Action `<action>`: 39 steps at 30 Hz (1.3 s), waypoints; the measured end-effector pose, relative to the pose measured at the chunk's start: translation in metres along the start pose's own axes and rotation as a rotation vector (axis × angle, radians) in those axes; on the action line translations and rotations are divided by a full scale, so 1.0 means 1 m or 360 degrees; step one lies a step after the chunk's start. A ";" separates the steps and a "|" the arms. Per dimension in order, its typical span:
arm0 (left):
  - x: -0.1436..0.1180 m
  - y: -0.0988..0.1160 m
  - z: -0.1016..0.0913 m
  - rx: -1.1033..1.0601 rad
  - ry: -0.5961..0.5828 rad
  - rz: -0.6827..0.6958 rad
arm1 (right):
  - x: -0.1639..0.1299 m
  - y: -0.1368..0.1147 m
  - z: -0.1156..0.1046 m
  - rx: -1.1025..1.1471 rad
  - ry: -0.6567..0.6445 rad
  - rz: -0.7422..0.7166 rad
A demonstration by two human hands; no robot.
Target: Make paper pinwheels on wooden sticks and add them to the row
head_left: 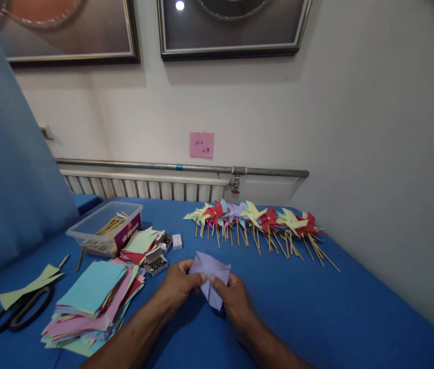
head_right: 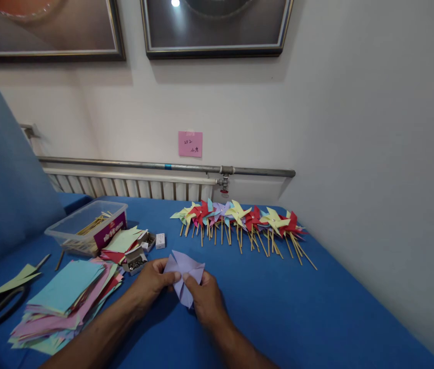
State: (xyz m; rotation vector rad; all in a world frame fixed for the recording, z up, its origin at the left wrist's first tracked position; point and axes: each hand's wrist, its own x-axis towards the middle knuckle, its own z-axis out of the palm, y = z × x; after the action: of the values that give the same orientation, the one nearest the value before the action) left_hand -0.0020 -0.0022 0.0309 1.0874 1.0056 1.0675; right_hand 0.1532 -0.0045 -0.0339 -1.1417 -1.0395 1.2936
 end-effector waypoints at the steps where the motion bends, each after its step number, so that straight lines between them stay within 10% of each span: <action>1: 0.000 0.000 0.000 -0.0002 0.0004 0.0000 | 0.000 0.000 0.000 -0.0007 -0.0006 0.0004; 18: 0.001 -0.004 -0.002 0.0024 -0.0010 0.0004 | 0.001 0.001 -0.001 0.0001 0.0013 0.0044; 39: 0.003 0.004 -0.008 0.0172 0.0454 0.0240 | 0.004 0.008 -0.005 -0.0013 0.0066 0.0039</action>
State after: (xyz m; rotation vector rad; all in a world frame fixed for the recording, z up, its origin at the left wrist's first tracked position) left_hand -0.0097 0.0030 0.0327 1.1328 1.2338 1.3297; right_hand 0.1564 -0.0011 -0.0431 -1.1864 -1.0037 1.2807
